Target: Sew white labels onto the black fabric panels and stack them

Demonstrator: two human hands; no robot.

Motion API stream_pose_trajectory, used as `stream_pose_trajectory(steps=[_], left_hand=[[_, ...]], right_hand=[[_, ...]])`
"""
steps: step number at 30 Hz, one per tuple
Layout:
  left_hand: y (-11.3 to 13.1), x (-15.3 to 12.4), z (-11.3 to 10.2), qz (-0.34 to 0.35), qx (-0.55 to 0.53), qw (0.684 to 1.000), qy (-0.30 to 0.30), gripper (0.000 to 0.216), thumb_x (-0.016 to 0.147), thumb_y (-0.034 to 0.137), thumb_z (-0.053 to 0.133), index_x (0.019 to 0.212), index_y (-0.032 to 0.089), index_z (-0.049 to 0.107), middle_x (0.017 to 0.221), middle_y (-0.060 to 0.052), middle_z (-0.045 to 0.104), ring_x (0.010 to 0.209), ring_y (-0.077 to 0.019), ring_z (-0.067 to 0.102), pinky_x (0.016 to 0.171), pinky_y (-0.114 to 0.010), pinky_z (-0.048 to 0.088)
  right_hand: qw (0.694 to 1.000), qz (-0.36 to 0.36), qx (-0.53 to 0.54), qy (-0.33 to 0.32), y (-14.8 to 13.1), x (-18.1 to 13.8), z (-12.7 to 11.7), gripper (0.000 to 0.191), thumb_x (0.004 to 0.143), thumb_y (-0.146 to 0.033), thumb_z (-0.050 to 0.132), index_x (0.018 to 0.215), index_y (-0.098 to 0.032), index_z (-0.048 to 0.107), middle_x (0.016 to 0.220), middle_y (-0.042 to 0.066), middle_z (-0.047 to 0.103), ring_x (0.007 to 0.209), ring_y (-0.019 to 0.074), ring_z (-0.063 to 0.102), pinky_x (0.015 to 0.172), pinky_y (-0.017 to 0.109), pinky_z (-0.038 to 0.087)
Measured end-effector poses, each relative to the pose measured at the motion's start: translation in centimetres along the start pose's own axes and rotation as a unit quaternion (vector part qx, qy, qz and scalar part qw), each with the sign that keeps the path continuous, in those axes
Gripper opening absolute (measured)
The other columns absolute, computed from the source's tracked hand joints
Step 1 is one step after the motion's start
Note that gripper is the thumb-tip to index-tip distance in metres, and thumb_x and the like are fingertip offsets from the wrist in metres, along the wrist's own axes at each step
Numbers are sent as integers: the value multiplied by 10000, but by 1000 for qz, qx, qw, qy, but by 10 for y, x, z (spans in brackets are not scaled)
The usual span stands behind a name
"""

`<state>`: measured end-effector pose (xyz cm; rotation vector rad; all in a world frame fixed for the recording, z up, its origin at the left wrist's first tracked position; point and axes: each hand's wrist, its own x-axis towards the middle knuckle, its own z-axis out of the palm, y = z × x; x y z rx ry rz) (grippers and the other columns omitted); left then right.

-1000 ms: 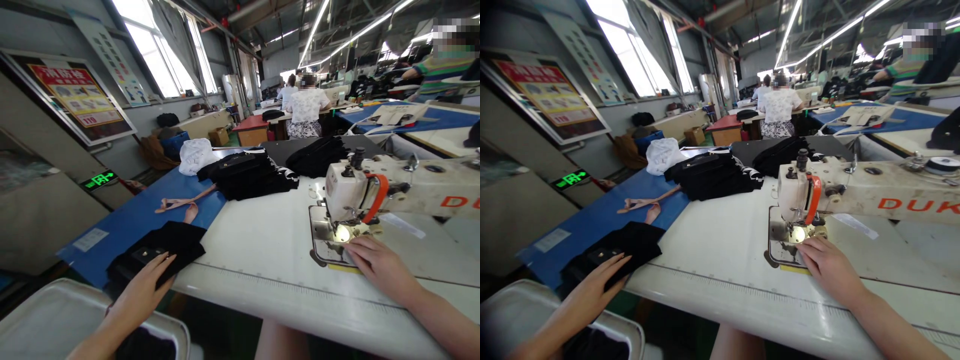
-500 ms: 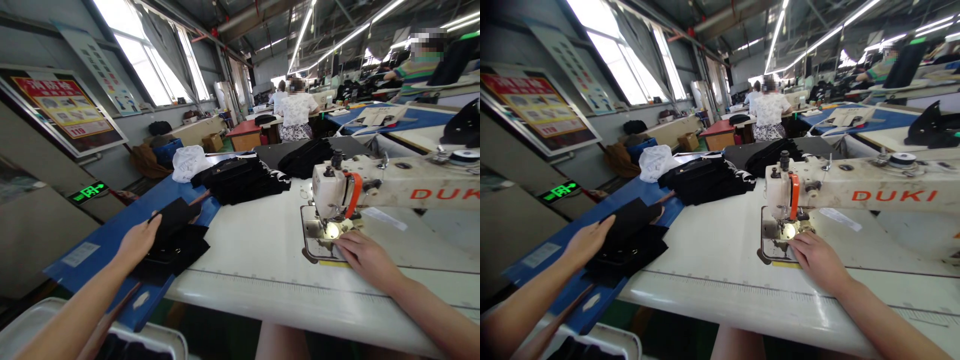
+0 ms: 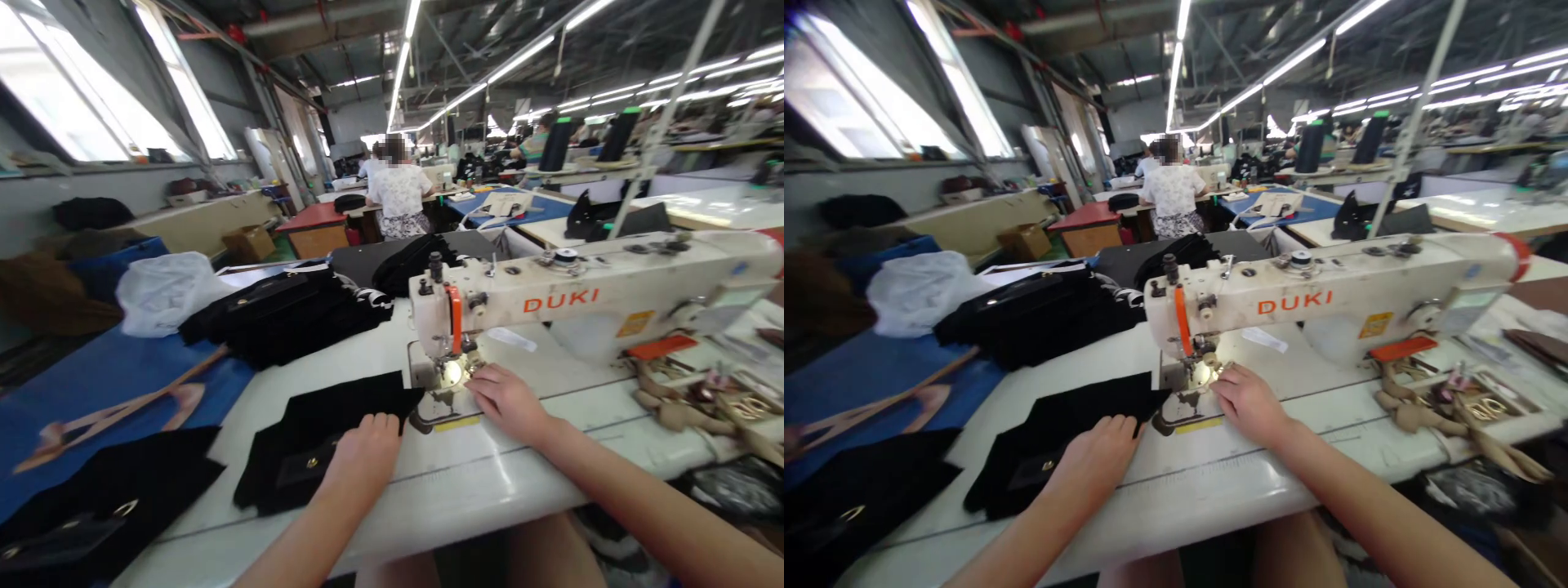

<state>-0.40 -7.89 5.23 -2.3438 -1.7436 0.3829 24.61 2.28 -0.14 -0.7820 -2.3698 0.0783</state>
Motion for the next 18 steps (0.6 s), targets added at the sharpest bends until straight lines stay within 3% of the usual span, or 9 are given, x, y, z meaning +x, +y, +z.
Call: stream_pose_trajectory(steps=[2,4,6,8,12,15,18], left_hand=[[10,12,-1,38,10,999,4,325,858,0,422,1017,127,676,897,-111,672,827,-251,658,682,-356,552],[12,21,-6,56,20,998,10,388,831,-41,402,1062,120,670,938,-127,668,841,-256,650,704,-378,556],[12,28,-11,58,20,998,7,410,830,-46,383,1064,122,675,958,-131,666,842,-257,644,704,-382,555],[16,33,-12,55,11,998,-1,410,856,-19,366,1078,135,674,979,-127,665,851,-256,639,704,-377,551],[25,34,-6,13,-34,999,1,347,951,191,366,1139,147,654,1098,-146,648,953,-274,618,723,-376,544],[25,29,0,-40,-91,995,18,488,952,454,376,1198,114,624,1225,-182,605,1038,-279,598,792,-383,538],[20,26,6,-37,-117,992,38,569,928,531,382,1232,106,607,1261,-194,596,1058,-286,598,822,-400,532]], right_hand=[[998,48,-29,9,20,-7,-15,268,936,-178,436,977,-179,701,917,95,674,873,203,596,798,337,508],[987,141,-82,6,43,-13,-33,270,935,-175,436,1007,-171,697,962,102,676,921,208,598,834,330,492],[960,239,-144,-35,63,-14,-47,268,938,-180,445,1060,-164,682,1033,104,667,971,208,594,860,309,470],[935,290,-180,-91,77,-9,-56,245,938,-206,472,1063,-159,677,1059,100,659,975,206,592,849,283,456],[925,294,-198,-137,84,5,-55,214,934,-211,494,911,-155,700,984,101,670,948,211,593,798,261,442],[918,301,-212,-146,82,9,-52,242,943,-196,475,868,-149,700,956,112,674,925,214,600,755,258,442],[915,309,-218,-141,79,6,-54,249,950,-210,470,882,-157,705,959,108,678,915,211,608,730,256,448]])
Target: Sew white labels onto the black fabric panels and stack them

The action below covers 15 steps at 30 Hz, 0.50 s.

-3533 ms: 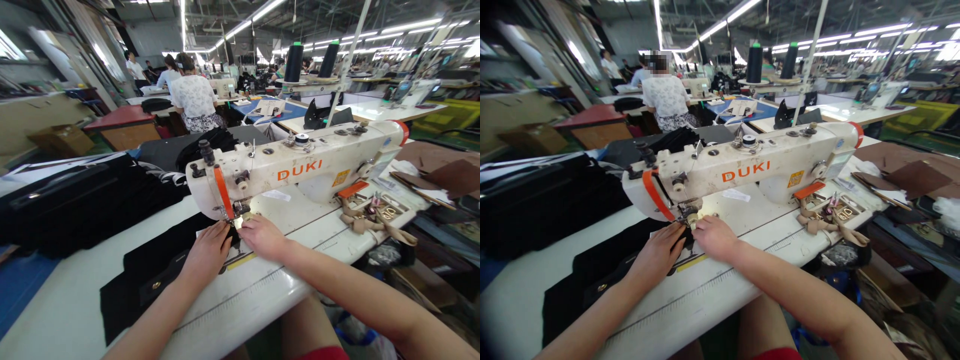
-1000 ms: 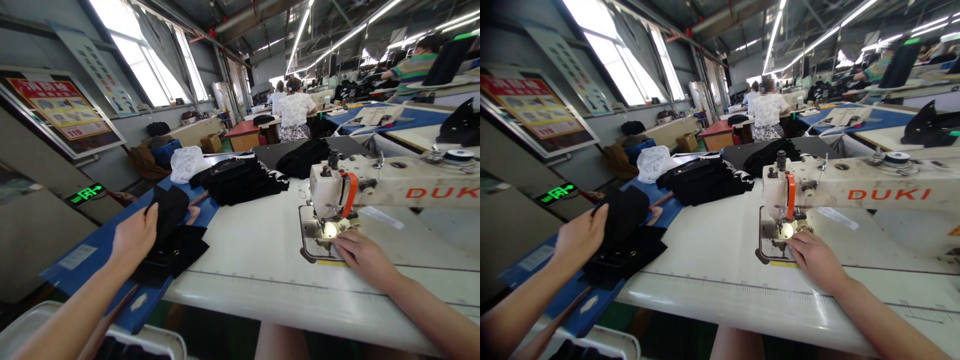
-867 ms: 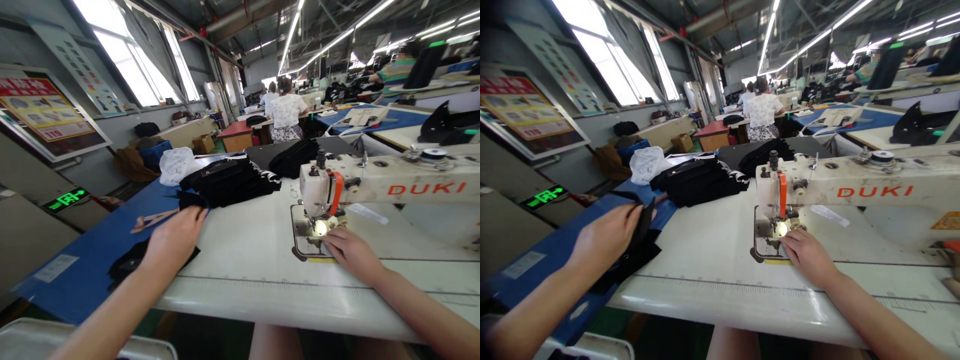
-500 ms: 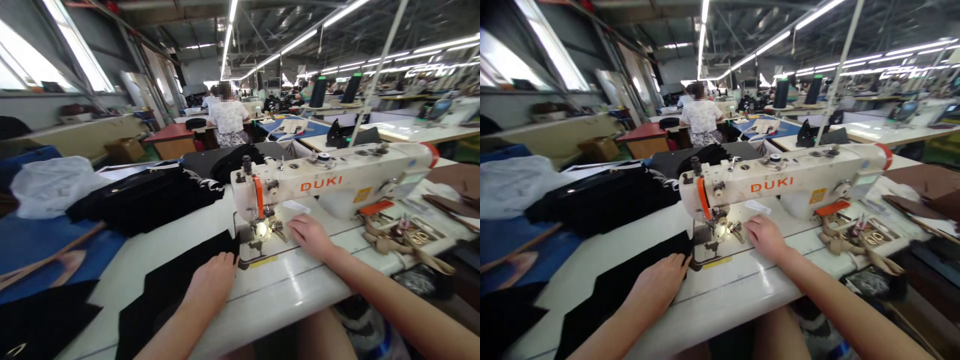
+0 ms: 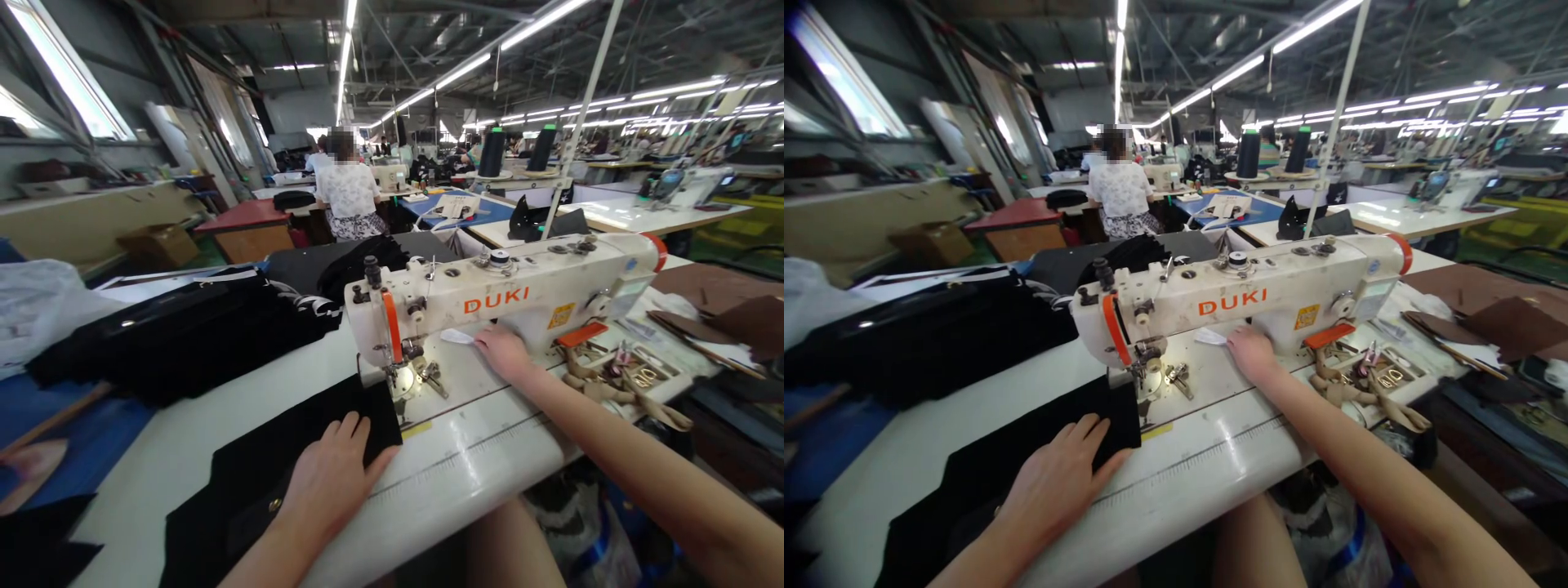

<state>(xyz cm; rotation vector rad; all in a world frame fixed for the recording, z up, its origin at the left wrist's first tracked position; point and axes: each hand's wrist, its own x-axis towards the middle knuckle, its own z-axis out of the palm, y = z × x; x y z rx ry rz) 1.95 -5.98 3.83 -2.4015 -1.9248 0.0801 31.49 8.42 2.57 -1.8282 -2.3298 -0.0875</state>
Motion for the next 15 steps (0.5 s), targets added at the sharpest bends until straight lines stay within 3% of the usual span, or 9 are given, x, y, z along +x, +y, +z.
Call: stream_pose_trajectory(steps=[12,15], left_hand=[[-21,2,18,105,43,986,121,452,939,409,434,1179,95,654,1162,-184,676,962,-281,652,802,-408,555],[-26,-5,21,134,35,974,179,424,953,376,411,1171,103,652,1169,-163,679,964,-267,655,828,-407,551]], right_hand=[[997,34,48,53,6,-7,-14,245,947,-202,483,891,-167,719,952,92,710,852,212,655,686,265,476],[996,14,65,62,1,-23,-21,234,950,-209,486,919,-173,715,962,79,705,874,222,653,693,277,481]])
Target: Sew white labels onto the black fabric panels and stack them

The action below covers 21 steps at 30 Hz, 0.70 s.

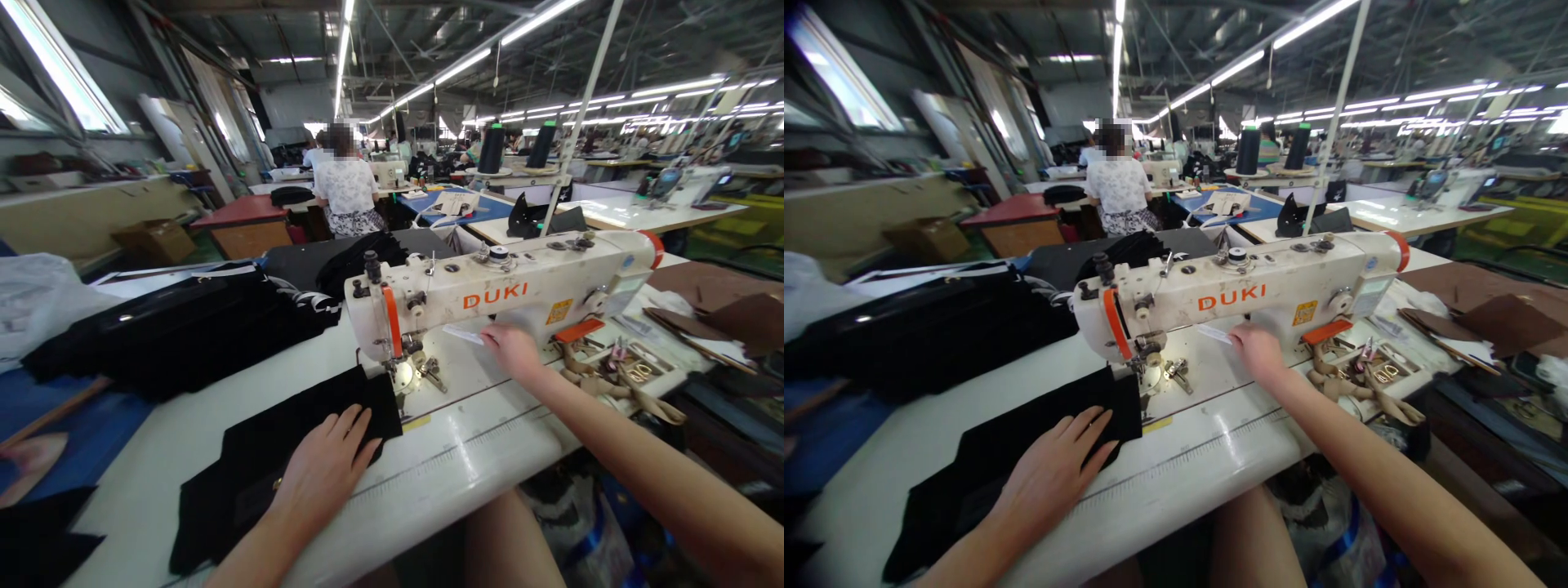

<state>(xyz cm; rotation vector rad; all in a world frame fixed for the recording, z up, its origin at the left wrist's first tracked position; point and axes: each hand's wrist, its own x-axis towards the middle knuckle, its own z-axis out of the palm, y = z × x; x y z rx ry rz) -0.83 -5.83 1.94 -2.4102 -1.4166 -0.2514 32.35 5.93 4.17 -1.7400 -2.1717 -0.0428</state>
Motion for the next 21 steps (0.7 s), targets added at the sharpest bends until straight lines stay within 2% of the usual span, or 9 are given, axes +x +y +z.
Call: stream_pose_trajectory(steps=[3,5,6,8,11,13,16,18,21], left_hand=[[8,-6,-6,29,-12,995,92,386,969,304,395,1222,102,604,1228,-149,651,1018,-234,639,886,-374,533],[20,-5,-11,51,-22,989,135,375,960,237,418,1282,98,549,1297,-156,607,1109,-238,602,938,-371,509],[27,-4,-13,66,-30,987,143,382,952,203,424,1307,104,525,1325,-155,587,1159,-245,576,964,-379,495],[38,1,-15,95,-54,984,144,397,946,151,405,1330,124,500,1313,-140,598,1188,-246,562,989,-395,482],[40,5,-12,80,-96,981,152,364,958,138,375,1290,120,524,1098,-117,697,993,-203,650,912,-366,533],[29,5,-9,53,-111,978,166,325,961,150,390,1232,122,566,987,-100,713,895,-187,667,859,-346,558],[8,9,-4,29,-123,977,174,273,956,155,405,1074,151,651,933,-80,714,878,-181,670,859,-343,566],[-3,16,0,14,-132,975,176,266,952,152,409,990,153,672,913,-77,711,871,-177,667,859,-339,566],[-7,31,9,28,-123,980,152,269,929,103,413,971,140,676,936,-86,711,907,-192,658,873,-360,559]], right_hand=[[997,-74,37,-10,-21,-27,-7,200,939,-201,517,897,-191,712,932,47,703,890,202,643,753,274,487],[981,-173,83,-18,-46,-47,-8,193,930,-185,529,862,-186,709,872,46,698,837,196,638,748,287,492],[971,-216,100,-26,-61,-55,-8,198,934,-184,524,857,-180,706,851,50,692,815,193,633,742,293,493],[960,-252,116,-40,-90,-66,-4,183,916,-200,566,787,-175,695,777,40,674,744,175,621,701,277,490],[946,-265,176,-62,-120,-67,6,168,903,-209,594,767,-161,679,740,31,660,713,154,615,668,250,485],[935,-261,230,-65,-127,-61,13,152,913,-200,578,812,-166,686,778,26,672,755,146,624,704,238,489],[931,-244,269,-40,-122,-52,23,146,917,-162,556,891,-175,699,863,36,695,828,152,633,772,252,498],[936,-241,258,-16,-116,-50,27,165,918,-148,541,935,-175,702,922,55,702,866,168,632,805,280,504],[931,-298,211,-12,-112,-54,33,189,928,-167,521,989,-162,699,1001,77,703,943,192,620,882,327,499]])
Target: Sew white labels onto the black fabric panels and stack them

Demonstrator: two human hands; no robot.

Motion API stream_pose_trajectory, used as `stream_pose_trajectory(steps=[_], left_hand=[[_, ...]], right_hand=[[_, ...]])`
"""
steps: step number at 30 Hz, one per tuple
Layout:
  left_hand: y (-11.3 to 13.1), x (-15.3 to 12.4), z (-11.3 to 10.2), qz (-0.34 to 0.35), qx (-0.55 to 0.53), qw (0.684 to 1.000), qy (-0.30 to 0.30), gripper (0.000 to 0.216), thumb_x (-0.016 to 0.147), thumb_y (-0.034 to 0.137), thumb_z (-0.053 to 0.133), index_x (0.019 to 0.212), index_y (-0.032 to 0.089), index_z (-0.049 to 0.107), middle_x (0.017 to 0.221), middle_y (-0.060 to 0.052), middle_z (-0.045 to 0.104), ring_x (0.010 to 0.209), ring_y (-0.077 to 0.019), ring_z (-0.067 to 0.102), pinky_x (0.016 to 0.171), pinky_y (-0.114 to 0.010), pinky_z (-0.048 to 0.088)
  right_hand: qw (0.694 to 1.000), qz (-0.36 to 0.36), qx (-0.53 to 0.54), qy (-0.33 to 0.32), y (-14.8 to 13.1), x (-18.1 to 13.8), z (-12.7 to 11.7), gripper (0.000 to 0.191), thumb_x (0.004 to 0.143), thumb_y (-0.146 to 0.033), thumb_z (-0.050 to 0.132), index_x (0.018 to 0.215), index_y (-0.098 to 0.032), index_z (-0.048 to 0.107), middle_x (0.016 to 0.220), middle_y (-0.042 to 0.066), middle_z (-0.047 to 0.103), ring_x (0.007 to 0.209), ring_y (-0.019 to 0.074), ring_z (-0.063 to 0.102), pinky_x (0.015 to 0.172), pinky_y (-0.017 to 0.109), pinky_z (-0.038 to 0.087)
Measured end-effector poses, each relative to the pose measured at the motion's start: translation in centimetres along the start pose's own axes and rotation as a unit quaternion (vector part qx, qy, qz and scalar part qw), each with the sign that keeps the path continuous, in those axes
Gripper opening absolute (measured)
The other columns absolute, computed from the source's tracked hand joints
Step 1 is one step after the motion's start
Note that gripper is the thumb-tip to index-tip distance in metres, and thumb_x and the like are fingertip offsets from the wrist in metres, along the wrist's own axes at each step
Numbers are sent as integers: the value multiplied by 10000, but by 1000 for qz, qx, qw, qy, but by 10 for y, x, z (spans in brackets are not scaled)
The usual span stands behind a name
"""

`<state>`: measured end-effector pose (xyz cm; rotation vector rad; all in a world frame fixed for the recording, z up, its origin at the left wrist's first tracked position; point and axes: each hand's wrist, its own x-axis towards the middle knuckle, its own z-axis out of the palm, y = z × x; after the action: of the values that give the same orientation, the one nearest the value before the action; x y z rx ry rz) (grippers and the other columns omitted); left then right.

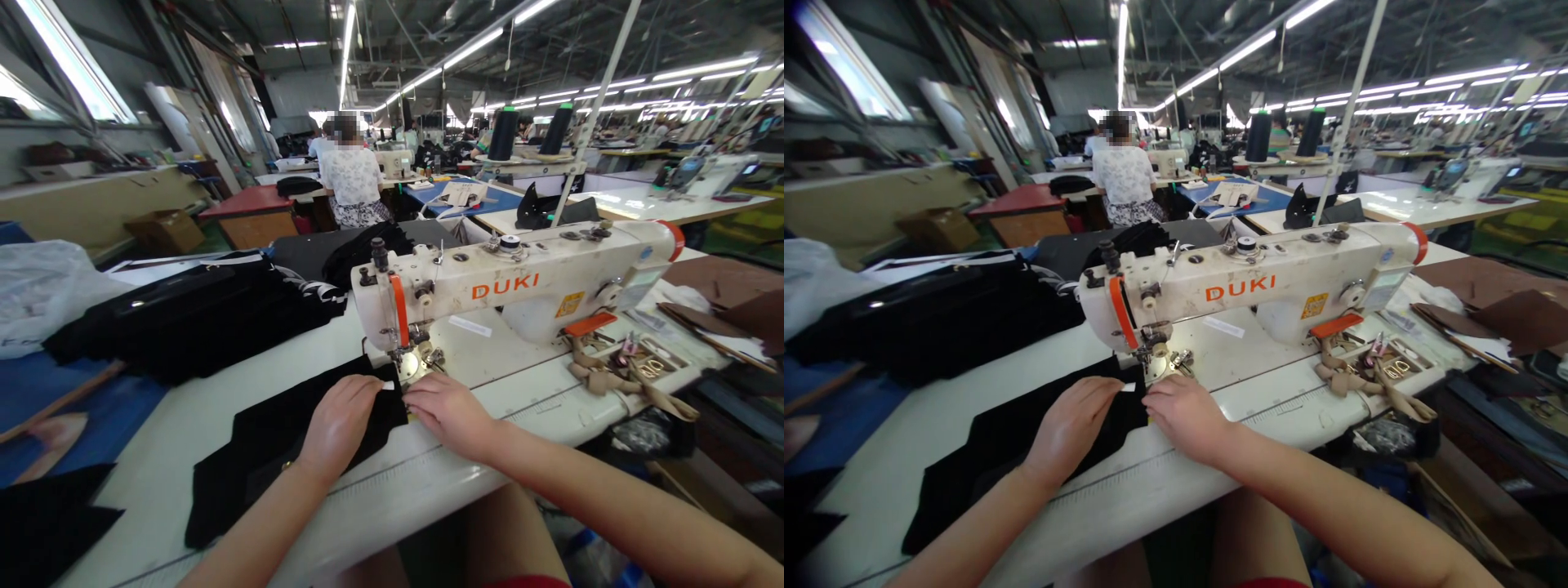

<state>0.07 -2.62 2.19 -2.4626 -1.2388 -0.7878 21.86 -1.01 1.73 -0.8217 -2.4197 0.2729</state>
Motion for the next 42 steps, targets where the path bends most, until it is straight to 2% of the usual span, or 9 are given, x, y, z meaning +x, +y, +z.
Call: stream_pose_trajectory(steps=[3,5,7,16,25,32,35,39,42], left_hand=[[1,7,12,9,18,996,-84,257,876,36,440,938,117,676,948,-99,706,905,-212,649,837,-371,566],[2,9,16,-6,22,991,-132,240,849,17,462,931,106,669,959,-106,700,904,-221,640,812,-367,567],[3,8,15,-13,18,988,-155,248,845,15,456,935,116,664,979,-103,696,927,-220,632,825,-366,559],[2,3,13,20,24,993,-111,306,866,30,400,970,147,663,985,-89,702,928,-210,634,831,-350,550],[3,2,13,32,23,993,-110,274,862,24,434,983,118,661,986,-105,701,935,-216,628,849,-358,550],[4,4,14,30,47,991,-126,261,868,38,433,936,119,671,978,-103,701,910,-220,631,825,-350,555],[6,2,14,22,41,991,-128,283,905,93,403,969,126,677,992,-111,707,946,-221,639,856,-372,554],[8,-7,13,-15,11,991,-131,329,954,268,398,1123,128,642,1167,-125,680,1107,-232,615,963,-402,520],[6,-11,14,-34,-8,988,-151,370,953,327,407,1202,141,608,1251,-111,649,1158,-228,599,996,-398,504]], right_hand=[[997,-67,-29,-40,-3,-8,6,206,925,-206,537,1049,-134,685,1122,95,680,1058,209,590,971,349,467],[995,-80,-37,-51,-5,-11,9,228,929,-225,537,1078,-122,674,1174,102,661,1103,212,575,997,348,453],[995,-77,-41,-57,-6,-13,11,238,941,-229,515,1086,-122,670,1184,106,657,1115,208,572,1003,350,450],[995,-67,-41,-63,-6,-12,10,231,942,-209,499,1067,-131,677,1172,118,663,1111,211,580,999,369,457],[996,-65,-30,-60,-4,-12,10,228,944,-219,505,1067,-132,676,1163,94,665,1106,206,573,999,346,447],[995,-25,-78,-62,12,12,8,186,930,-192,534,1031,-134,679,969,77,682,923,206,584,896,334,468],[990,-30,-109,-79,18,22,10,158,919,-191,558,1000,-131,679,918,77,653,909,213,557,873,330,458],[986,-46,-132,-88,21,24,12,155,933,-178,527,960,-133,673,881,70,624,881,205,532,829,315,446],[985,-59,-138,-84,23,23,12,165,943,-176,507,937,-139,668,873,65,618,882,207,525,826,321,437]])
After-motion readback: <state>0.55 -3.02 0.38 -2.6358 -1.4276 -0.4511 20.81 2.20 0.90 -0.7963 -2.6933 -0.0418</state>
